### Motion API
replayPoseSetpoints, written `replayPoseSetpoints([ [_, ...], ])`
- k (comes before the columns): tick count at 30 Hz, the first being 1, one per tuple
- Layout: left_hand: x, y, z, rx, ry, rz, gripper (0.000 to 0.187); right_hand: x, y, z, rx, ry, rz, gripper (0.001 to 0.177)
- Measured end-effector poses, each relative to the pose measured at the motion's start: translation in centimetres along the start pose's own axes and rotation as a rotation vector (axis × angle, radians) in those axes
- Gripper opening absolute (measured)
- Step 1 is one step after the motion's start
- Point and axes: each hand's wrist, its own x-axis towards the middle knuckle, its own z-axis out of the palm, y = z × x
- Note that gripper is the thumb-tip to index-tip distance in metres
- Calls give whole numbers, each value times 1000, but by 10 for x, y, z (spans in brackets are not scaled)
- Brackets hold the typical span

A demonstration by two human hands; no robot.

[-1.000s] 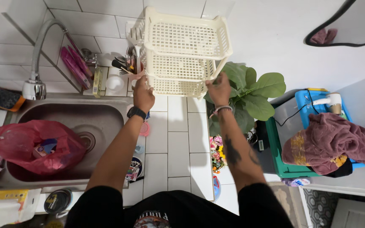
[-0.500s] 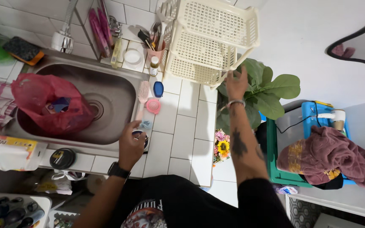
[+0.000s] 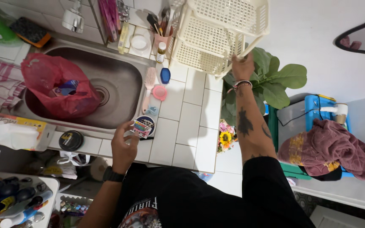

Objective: The person assembles a two-tier plastic dish rack by inserting four vertical support posts into the corners of each basket and stacking them. They then place several bottles of hair care products into the upper tier of the rack.

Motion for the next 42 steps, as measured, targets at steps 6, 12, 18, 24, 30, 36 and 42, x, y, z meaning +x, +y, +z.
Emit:
replayPoseSetpoints([
  [6,21,4,5,-50,-56,4,35,14,-4,-5,-10,6,19,43],
  [12,43,10,22,-109,-111,-6,36,36,31,23,140,5,-22,33],
  [18,56,8,32,-132,-139,-11,35,68,47,29,348,120,192,24],
  [24,76,16,34,-163,-120,50,33,100,31,-54,693,112,359,37],
  [30,113,62,39,-218,-108,336,40,63,-47,-154,826,-277,374,35],
  [36,142,136,37,-224,-100,642,54,37,-67,-189,1158,-556,413,39],
  [42,131,179,35,-268,-308,695,45,42,-2,-204,1271,-664,404,15],
])
